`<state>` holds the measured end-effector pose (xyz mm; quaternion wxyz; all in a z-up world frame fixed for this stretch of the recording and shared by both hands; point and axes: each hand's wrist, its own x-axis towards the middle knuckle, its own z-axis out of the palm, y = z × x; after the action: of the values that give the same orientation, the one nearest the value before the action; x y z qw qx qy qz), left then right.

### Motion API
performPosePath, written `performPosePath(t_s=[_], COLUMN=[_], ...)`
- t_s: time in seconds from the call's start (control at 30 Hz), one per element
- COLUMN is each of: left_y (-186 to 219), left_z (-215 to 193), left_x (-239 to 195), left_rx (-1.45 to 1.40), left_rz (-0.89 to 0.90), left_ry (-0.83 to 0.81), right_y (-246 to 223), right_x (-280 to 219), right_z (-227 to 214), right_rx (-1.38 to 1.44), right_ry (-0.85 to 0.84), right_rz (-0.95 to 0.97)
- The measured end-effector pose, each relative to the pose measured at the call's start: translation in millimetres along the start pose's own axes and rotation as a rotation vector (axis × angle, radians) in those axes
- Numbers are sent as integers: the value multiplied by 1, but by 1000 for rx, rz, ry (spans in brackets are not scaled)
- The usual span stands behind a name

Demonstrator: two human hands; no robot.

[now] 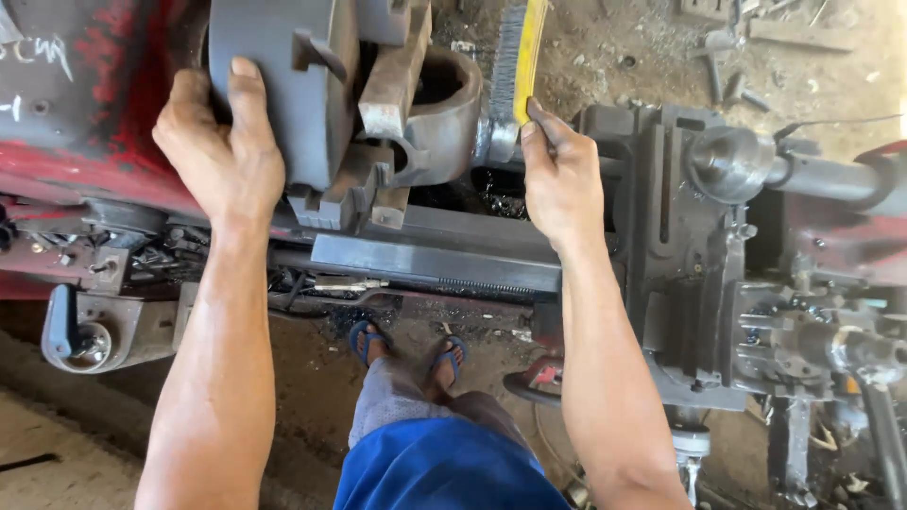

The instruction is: Cleaning metal shavings from a lathe using a brush and adjusting the machine's components like the tailstock and carriage.

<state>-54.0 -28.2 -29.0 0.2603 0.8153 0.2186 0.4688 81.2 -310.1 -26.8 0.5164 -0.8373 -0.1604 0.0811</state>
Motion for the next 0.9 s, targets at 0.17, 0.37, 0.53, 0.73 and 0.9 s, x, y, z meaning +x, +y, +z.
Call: performPosePath(t_s=[0.17,0.37,0.53,0.73,0.9], left_y=[0,-12,-55,-74,-90], left_z=[-4,-2,7,13,20], left_x=[-15,-35,-53,-76,-83], left_rx=[-38,-98,-135,-154,-189], left_rz=[-61,-3,102,85,107], left_ry=[-7,17,116,137,123], right_y=[24,-1,-25,7,-57], right_x=[-86,-20,-59,-130,-67], right_z=[5,0,7,-12,6], right_rx=[-204,-175,-181,-177,-328], right_ry=[-65,-50,42,-43,-54], right_rz=[-60,-58,-255,-17,-73])
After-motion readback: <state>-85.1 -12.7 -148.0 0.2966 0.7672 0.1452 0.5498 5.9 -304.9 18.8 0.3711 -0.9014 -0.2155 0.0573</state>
